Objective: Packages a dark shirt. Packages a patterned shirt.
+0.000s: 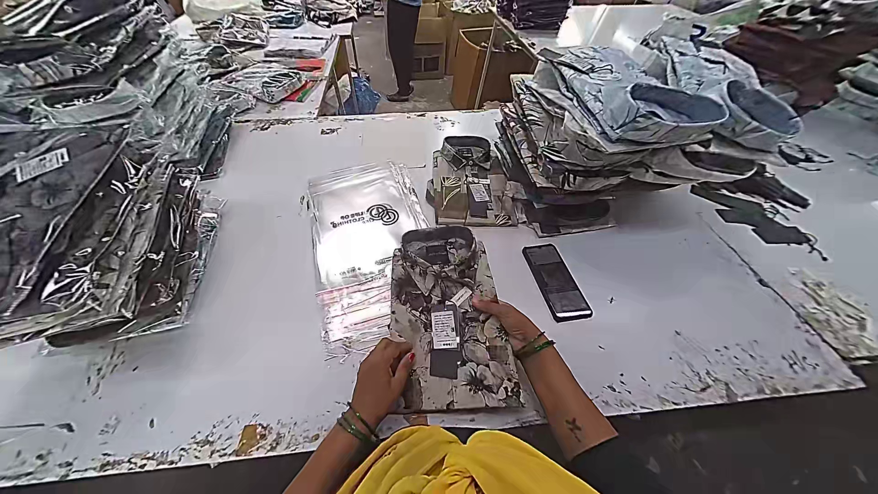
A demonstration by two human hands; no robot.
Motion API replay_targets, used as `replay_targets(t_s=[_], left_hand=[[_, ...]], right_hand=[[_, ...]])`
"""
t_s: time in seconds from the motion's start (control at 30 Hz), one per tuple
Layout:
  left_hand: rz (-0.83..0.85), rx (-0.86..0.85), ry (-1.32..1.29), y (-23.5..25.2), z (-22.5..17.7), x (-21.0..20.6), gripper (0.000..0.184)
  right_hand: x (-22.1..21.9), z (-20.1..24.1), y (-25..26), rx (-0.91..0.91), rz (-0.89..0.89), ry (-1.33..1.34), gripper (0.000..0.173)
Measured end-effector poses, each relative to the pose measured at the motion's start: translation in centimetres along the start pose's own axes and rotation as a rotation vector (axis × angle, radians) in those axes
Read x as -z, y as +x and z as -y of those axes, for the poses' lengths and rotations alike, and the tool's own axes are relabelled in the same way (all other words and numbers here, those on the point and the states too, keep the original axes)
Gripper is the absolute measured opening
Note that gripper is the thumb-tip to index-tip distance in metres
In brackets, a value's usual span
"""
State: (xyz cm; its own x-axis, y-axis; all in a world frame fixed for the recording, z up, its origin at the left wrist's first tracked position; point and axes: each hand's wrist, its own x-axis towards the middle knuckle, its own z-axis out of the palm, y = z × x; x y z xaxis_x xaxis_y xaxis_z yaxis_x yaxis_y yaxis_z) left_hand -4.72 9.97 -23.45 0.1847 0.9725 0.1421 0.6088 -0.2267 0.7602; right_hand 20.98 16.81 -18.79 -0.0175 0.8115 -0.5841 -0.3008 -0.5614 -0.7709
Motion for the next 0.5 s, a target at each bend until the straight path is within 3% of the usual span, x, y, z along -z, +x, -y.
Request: replay_targets(t_s=[0.13, 0.23, 0.3, 0.37, 0.5], left_hand=[[0.181, -0.103, -0.08, 2.8, -0.1, 2.4, 0.028], [0.087, -0.023, -0.065, 7.5, -0.4, 5.2, 0.029], [0.115, 0.082, 0.074, 11.6, 0.4, 6.4, 0.028], [0.293, 0.186, 0.199, 14.9, 1.5, 6.3, 0.034], [0.482, 0.281, 0.353, 18.2, 1.7, 5.7, 0.033]], right_hand=[[0.6, -0.5, -0.5, 0.04, -0.01, -0.133, 0.042], [1.5, -1.2, -0.7, 0.089, -0.061, -0.12, 0.052], [2.1, -1.8, -0.7, 0.106, -0.086, -0.051, 0.05], [2.0, -2.0, -1.0, 0.11, -0.099, 0.013, 0.045], [2.3, -2.7, -1.7, 0.124, -0.077, 0.113, 0.037]])
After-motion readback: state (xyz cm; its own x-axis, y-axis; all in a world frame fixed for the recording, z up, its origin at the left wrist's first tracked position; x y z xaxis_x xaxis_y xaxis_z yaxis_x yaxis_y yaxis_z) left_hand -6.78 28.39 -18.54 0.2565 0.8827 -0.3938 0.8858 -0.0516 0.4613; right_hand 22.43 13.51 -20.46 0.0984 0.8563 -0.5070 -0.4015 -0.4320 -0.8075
